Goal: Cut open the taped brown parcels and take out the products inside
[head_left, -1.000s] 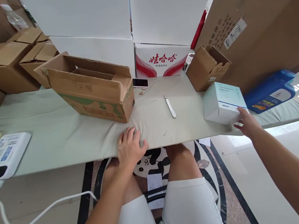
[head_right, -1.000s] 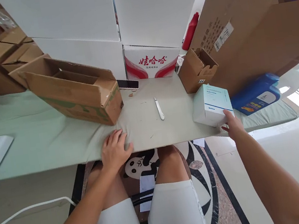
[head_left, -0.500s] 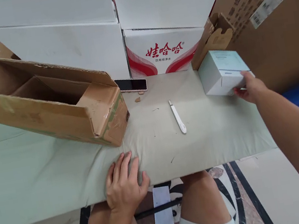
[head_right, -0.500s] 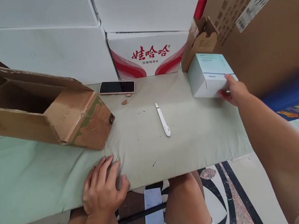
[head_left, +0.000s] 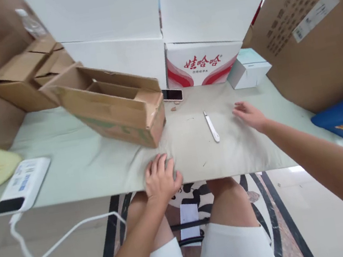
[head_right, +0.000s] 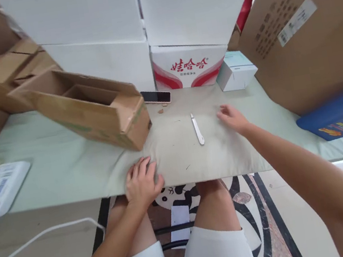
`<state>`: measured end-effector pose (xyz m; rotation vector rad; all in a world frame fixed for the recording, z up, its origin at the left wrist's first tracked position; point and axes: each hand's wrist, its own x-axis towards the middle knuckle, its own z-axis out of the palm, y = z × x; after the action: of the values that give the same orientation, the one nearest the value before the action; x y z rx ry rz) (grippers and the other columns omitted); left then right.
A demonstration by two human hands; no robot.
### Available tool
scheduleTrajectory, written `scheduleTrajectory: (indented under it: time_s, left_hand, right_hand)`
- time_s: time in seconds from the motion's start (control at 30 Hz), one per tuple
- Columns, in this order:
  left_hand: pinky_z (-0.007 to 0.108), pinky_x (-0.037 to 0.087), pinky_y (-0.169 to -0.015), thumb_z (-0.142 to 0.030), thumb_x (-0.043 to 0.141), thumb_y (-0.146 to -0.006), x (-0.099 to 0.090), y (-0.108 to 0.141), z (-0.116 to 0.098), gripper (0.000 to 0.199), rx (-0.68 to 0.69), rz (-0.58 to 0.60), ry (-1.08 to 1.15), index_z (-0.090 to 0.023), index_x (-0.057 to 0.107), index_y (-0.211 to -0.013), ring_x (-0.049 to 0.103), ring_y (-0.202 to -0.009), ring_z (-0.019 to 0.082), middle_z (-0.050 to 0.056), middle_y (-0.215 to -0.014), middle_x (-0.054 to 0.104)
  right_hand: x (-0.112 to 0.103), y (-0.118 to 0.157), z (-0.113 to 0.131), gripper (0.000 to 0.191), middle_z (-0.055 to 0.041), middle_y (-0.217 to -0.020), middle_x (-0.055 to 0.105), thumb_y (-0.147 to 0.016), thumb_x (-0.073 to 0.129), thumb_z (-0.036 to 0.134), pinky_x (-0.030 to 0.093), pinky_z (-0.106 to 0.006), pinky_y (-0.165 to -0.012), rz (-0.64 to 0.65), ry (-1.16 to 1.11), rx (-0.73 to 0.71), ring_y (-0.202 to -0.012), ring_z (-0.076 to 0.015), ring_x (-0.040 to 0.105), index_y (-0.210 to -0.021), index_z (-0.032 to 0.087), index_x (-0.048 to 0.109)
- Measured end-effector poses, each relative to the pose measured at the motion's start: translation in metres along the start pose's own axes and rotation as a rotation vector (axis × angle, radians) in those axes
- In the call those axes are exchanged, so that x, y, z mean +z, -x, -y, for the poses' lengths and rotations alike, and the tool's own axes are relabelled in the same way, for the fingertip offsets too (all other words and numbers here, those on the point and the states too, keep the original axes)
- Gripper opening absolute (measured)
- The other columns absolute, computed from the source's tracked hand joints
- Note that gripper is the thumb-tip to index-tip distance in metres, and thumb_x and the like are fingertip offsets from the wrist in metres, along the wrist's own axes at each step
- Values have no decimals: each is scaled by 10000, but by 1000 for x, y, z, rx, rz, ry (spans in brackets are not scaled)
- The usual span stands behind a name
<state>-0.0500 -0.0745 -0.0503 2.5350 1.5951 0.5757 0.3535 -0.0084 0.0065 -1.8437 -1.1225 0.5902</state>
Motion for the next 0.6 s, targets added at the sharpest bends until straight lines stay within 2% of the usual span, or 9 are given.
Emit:
scheduleTrajectory:
  time_s: [0.07, 0.13, 0.2, 0.27, 0.3, 0.37, 0.43, 0.5, 0.6]
  left_hand:
    - [559, 408, -1164, -333, 592, -884, -7, 0, -4, 376, -12, 40, 22, -223, 729, -1215, 563, -1398, 378, 144, -1438, 664]
    - [559, 395, -1182, -317, 585, -895, -11, 1, -5, 374, -16, 47, 33, -218, 721, -1229, 551, -1409, 369, 147, -1442, 657]
    - [555, 391, -1187, -302, 572, -907, -12, 3, -5, 378, -12, 39, 35, -211, 710, -1246, 541, -1418, 362, 148, -1451, 647]
    - [553, 392, -1185, -296, 556, -919, -12, 5, -5, 382, -4, 36, 31, -196, 700, -1259, 534, -1424, 360, 154, -1464, 635]
    - [555, 390, -1186, -296, 549, -925, -12, 6, -5, 384, -1, 38, 30, -187, 697, -1262, 529, -1427, 361, 159, -1470, 629]
    - [558, 386, -1189, -300, 545, -932, -14, 7, -6, 379, 2, 41, 26, -172, 695, -1255, 526, -1427, 362, 165, -1472, 625]
    - [551, 394, -1183, -304, 554, -931, -16, 8, -6, 364, 2, 41, 16, -174, 698, -1239, 530, -1421, 359, 161, -1463, 631]
    - [543, 411, -1169, -306, 566, -926, -17, 8, -7, 352, 3, 39, 6, -182, 699, -1228, 533, -1416, 353, 152, -1453, 638]
    - [542, 415, -1164, -308, 573, -924, -16, 8, -6, 345, 4, 33, 4, -194, 696, -1225, 537, -1406, 346, 144, -1448, 639]
  right_hand:
    - [14, 33, 40, 473, -117, -1143, 699, -643, 856, 381, 437, -638, -1132, 122, 81, -102, -1210, -364, 630, -1055, 232, 679]
    - [35, 59, 88, 512, -120, -1249, 682, -647, 857, 366, 415, -614, -1169, 247, 160, -262, -1269, -373, 600, -1117, 248, 694]
    - [64, 79, 142, 589, -123, -1387, 617, -722, 817, 415, 441, -575, -1161, 365, 269, -503, -1330, -366, 566, -1268, 263, 656]
    - [99, 91, 193, 706, -134, -1495, 530, -775, 786, 476, 461, -543, -1149, 399, 336, -705, -1396, -357, 516, -1407, 252, 567]
    - [117, 94, 216, 764, -143, -1496, 527, -759, 805, 488, 459, -537, -1150, 388, 327, -711, -1406, -356, 504, -1429, 229, 545]
    - [149, 99, 253, 713, -162, -1378, 610, -720, 851, 443, 474, -531, -1115, 387, 317, -571, -1317, -361, 563, -1334, 173, 607]
    - [172, 103, 274, 503, -151, -1131, 702, -726, 851, 405, 511, -526, -1031, 420, 305, -444, -1124, -347, 651, -1124, 142, 690]
    - [183, 107, 280, 331, -104, -904, 705, -785, 796, 416, 540, -489, -940, 439, 279, -395, -937, -295, 677, -956, 146, 710]
    - [172, 110, 267, 282, -55, -836, 680, -879, 667, 433, 536, -414, -883, 366, 204, -399, -863, -230, 658, -941, 163, 719]
